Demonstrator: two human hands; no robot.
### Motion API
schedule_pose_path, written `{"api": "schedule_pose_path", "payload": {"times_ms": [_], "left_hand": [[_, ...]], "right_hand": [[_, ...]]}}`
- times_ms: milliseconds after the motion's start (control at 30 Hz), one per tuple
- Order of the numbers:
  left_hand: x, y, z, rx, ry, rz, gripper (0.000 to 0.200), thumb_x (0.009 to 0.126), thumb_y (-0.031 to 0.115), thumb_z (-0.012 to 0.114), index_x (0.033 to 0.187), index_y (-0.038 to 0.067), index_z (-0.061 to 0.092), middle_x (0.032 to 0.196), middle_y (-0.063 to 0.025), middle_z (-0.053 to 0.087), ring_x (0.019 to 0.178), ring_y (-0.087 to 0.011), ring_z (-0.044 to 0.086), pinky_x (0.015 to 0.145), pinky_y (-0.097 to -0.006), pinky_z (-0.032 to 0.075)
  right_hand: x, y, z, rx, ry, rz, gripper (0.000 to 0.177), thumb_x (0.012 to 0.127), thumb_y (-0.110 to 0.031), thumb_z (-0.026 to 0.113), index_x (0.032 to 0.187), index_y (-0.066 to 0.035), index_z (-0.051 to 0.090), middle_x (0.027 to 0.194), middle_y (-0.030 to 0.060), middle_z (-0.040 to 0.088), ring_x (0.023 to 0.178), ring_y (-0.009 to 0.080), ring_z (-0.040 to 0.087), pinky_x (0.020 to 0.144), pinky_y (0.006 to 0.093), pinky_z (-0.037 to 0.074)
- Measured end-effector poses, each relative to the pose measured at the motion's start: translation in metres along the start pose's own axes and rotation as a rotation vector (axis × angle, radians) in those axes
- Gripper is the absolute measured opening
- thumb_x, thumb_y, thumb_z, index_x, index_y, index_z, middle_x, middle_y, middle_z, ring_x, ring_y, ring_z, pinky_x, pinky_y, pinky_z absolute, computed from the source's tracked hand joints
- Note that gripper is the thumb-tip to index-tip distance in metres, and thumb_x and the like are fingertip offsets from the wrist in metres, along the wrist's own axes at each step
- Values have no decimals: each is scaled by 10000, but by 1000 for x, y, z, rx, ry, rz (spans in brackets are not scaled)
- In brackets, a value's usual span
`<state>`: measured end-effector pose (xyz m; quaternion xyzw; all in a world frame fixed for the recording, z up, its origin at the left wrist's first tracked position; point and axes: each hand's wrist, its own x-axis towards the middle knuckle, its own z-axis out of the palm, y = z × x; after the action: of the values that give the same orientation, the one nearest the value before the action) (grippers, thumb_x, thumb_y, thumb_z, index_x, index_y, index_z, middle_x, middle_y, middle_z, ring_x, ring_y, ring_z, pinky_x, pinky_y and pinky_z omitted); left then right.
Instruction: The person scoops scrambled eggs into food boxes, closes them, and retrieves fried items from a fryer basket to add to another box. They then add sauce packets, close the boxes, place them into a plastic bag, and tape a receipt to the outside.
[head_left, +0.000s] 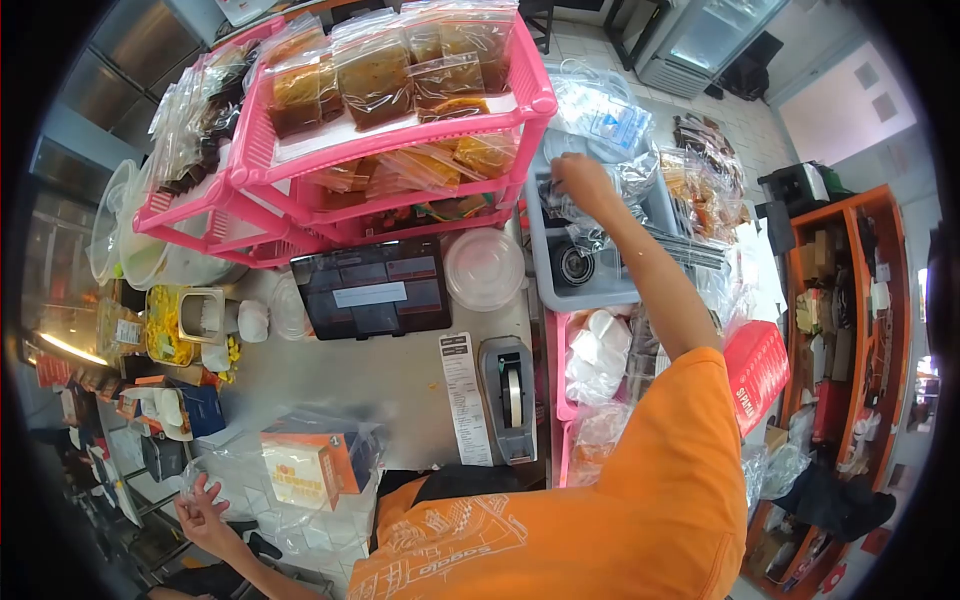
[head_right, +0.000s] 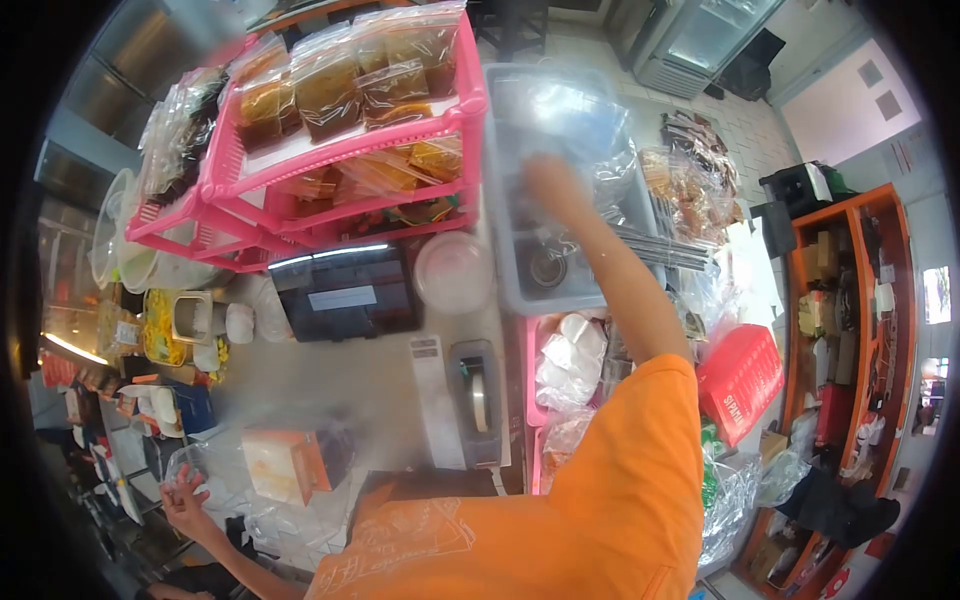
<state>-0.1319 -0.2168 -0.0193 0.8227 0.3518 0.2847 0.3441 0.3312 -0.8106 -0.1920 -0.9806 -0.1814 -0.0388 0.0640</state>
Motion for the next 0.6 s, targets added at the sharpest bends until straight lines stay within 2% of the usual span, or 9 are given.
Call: {"api": "schedule_pose_path", "payload": {"times_ms": [67, 133, 167, 233, 367, 433, 467, 567, 600], "left_hand": [[-1, -6, -5, -43, 1, 2, 180, 981, 195, 607, 931, 44, 522, 1048, -149, 721, 805, -166, 717, 531, -188, 513], [-4, -5, -7, -40, 11, -12, 183, 981, 194, 607, 922, 47, 516, 1048, -153, 721, 808, -167, 718, 535, -185, 512], [-5, -5, -8, -36, 10, -16, 187, 981, 194, 607, 912, 50, 511, 1048, -156, 720, 810, -169, 718, 539, -183, 512], [-5, -8, -10, -43, 17, -20, 186, 981, 194, 608, 912, 50, 512, 1051, -160, 720, 810, -169, 718, 536, -184, 510], [-6, -11, -8, -68, 18, -36, 183, 979, 190, 610, 912, 48, 517, 1059, -166, 718, 812, -167, 718, 529, -187, 505], [-7, -12, -8, -81, 10, -24, 178, 978, 186, 610, 912, 48, 518, 1061, -164, 718, 814, -165, 717, 527, -187, 503], [-7, -12, -8, -93, 1, -14, 173, 976, 182, 611, 913, 49, 520, 1062, -162, 718, 816, -164, 717, 526, -187, 502], [-10, -9, -9, -86, -6, -28, 153, 977, 171, 602, 935, 45, 526, 1066, -162, 718, 823, -168, 718, 528, -185, 500], [-9, -10, -9, -90, -9, -23, 153, 977, 171, 602, 935, 45, 526, 1066, -162, 718, 823, -168, 718, 528, -185, 500]], "right_hand": [[-4, 19, -8, -32, 27, -39, 89, 774, -101, 732, 838, -69, 679, 885, 124, 673, 875, 360, 659, 751, 453, 518], [-12, 36, -20, 148, 257, -52, 69, 810, -131, 703, 843, -75, 682, 896, 128, 684, 851, 352, 657, 723, 443, 506], [-16, 37, -23, 148, 258, -62, 69, 810, -131, 703, 843, -75, 682, 896, 128, 684, 851, 352, 657, 723, 443, 506], [-30, 31, -41, 135, 514, -87, 78, 846, -143, 683, 829, -67, 686, 869, 150, 683, 821, 355, 655, 689, 443, 494], [-38, 24, -59, 95, 387, 59, 81, 890, -117, 645, 858, -43, 646, 851, 170, 672, 808, 378, 654, 687, 443, 495], [-37, 27, -64, 283, 628, -38, 67, 930, -89, 601, 923, -26, 579, 832, 186, 664, 797, 395, 654, 685, 431, 496], [-37, 30, -68, 282, 632, -38, 67, 930, -89, 601, 923, -26, 579, 832, 186, 664, 797, 395, 654, 685, 431, 496], [-41, 28, -99, 350, 635, 270, 110, 982, -96, 575, 1006, -16, 504, 874, 167, 663, 767, 356, 674, 689, 369, 510], [-43, 31, -105, 347, 641, 274, 110, 982, -96, 575, 1006, -16, 504, 874, 167, 663, 767, 356, 674, 689, 369, 510]]}}
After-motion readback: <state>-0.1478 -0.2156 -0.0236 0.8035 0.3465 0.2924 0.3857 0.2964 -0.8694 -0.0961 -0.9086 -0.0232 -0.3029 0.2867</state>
